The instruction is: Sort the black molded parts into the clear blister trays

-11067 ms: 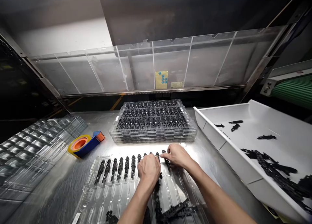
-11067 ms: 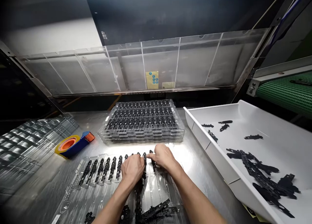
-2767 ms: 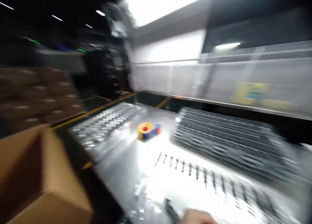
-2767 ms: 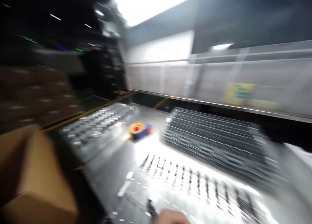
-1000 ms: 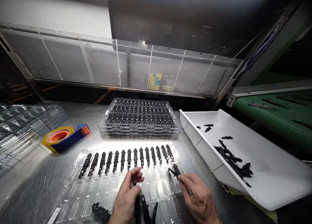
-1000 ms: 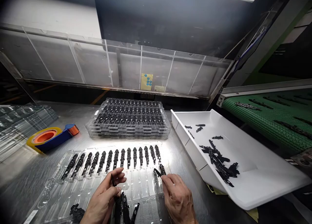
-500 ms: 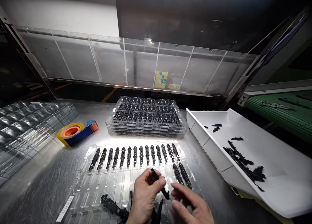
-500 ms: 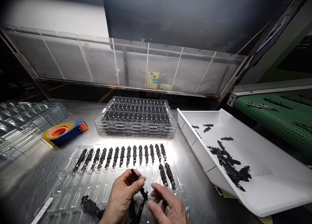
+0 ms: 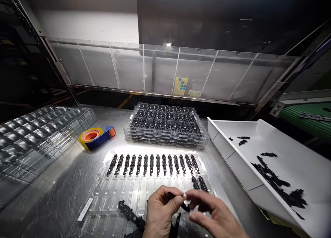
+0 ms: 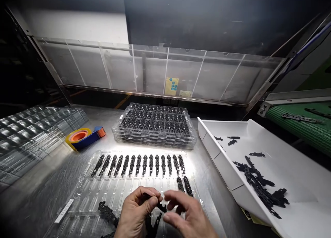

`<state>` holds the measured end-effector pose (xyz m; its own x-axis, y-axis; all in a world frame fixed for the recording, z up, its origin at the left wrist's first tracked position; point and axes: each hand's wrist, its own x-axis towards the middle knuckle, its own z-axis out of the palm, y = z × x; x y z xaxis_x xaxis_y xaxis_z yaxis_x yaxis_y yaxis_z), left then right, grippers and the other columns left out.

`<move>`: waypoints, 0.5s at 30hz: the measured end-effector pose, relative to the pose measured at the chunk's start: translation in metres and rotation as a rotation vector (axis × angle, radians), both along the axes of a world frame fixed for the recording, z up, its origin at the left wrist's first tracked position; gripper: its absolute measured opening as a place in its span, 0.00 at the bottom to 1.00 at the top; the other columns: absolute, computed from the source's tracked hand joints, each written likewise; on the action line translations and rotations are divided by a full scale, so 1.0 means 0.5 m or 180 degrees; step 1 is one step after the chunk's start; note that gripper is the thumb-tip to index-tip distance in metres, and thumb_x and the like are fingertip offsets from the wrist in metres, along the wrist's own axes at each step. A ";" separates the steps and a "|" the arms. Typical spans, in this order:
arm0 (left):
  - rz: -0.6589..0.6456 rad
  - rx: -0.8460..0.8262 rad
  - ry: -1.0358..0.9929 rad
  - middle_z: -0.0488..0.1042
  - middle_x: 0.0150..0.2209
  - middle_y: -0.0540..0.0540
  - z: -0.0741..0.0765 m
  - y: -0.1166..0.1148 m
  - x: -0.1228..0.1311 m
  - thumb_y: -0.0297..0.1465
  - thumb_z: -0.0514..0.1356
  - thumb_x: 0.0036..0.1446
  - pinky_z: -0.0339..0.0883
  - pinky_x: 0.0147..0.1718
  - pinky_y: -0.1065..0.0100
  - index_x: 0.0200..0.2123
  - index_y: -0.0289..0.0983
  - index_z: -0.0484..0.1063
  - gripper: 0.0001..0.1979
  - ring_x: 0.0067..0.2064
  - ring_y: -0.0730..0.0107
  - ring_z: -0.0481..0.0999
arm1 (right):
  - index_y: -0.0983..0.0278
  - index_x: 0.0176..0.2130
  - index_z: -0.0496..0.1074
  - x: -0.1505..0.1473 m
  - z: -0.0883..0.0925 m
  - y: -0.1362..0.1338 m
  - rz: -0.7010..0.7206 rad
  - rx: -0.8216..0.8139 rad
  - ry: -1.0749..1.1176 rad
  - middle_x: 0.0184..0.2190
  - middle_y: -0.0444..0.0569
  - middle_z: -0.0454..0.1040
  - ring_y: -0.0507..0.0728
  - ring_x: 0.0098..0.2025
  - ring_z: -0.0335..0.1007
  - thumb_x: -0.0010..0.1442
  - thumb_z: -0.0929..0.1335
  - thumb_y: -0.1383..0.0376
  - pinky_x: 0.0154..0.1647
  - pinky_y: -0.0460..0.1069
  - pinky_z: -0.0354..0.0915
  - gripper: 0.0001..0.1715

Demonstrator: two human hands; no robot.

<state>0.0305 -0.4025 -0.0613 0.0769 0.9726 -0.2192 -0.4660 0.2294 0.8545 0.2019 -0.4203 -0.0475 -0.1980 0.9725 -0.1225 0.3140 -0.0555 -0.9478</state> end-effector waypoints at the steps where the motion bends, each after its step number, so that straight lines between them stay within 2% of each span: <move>1: 0.0037 0.0040 -0.0065 0.77 0.29 0.45 0.003 0.002 0.001 0.34 0.72 0.38 0.67 0.38 0.66 0.23 0.35 0.75 0.11 0.34 0.64 0.74 | 0.59 0.45 0.74 -0.008 -0.007 -0.005 -0.0018 -0.0107 0.0206 0.38 0.50 0.75 0.58 0.36 0.72 0.56 0.69 0.53 0.33 0.50 0.71 0.20; 4: -0.0164 0.0218 0.0309 0.77 0.34 0.44 0.003 -0.002 -0.005 0.32 0.71 0.40 0.66 0.41 0.64 0.24 0.36 0.76 0.09 0.39 0.61 0.75 | 0.61 0.40 0.76 0.000 -0.011 -0.008 -0.0550 -0.0042 0.0469 0.30 0.48 0.74 0.55 0.28 0.69 0.57 0.68 0.51 0.28 0.49 0.69 0.18; 6: -0.0423 0.0592 0.1092 0.76 0.37 0.43 -0.005 -0.013 -0.022 0.30 0.67 0.43 0.65 0.42 0.63 0.29 0.38 0.77 0.06 0.41 0.59 0.73 | 0.60 0.40 0.75 0.031 0.008 0.007 -0.0657 0.0268 0.0082 0.32 0.48 0.74 0.55 0.30 0.69 0.58 0.67 0.52 0.31 0.49 0.69 0.17; 8: -0.0470 0.1227 0.2088 0.75 0.38 0.43 -0.017 -0.027 -0.047 0.28 0.62 0.49 0.64 0.41 0.62 0.34 0.39 0.76 0.07 0.41 0.58 0.72 | 0.58 0.39 0.75 0.064 0.032 0.034 -0.0311 0.0487 -0.0609 0.36 0.48 0.74 0.56 0.34 0.69 0.62 0.65 0.54 0.35 0.50 0.68 0.14; 10: -0.0272 0.1817 0.2976 0.74 0.37 0.42 -0.032 -0.038 -0.072 0.28 0.56 0.55 0.64 0.38 0.62 0.36 0.39 0.74 0.08 0.40 0.59 0.70 | 0.57 0.36 0.75 0.082 0.042 0.068 0.0132 0.0462 -0.1232 0.36 0.47 0.74 0.56 0.36 0.70 0.64 0.62 0.56 0.36 0.51 0.67 0.15; 12: -0.0211 0.2160 0.3666 0.73 0.35 0.42 -0.050 -0.047 -0.087 0.27 0.54 0.56 0.62 0.35 0.62 0.36 0.39 0.73 0.08 0.38 0.59 0.69 | 0.57 0.35 0.76 0.079 0.029 0.101 0.0407 0.0430 -0.1568 0.35 0.47 0.74 0.57 0.36 0.70 0.64 0.61 0.60 0.36 0.51 0.67 0.15; 15: -0.0584 0.2365 0.4445 0.72 0.35 0.44 -0.075 -0.055 -0.083 0.28 0.63 0.50 0.60 0.34 0.62 0.35 0.39 0.73 0.06 0.37 0.59 0.68 | 0.58 0.39 0.76 0.052 -0.018 0.138 0.0529 0.0623 -0.1781 0.37 0.47 0.75 0.57 0.38 0.71 0.61 0.64 0.65 0.36 0.50 0.67 0.10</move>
<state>-0.0109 -0.4301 -0.0990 0.3539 0.8913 0.2833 0.7309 -0.4526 0.5108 0.2279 -0.3514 -0.0567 -0.3061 0.9491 -0.0739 0.7564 0.1953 -0.6243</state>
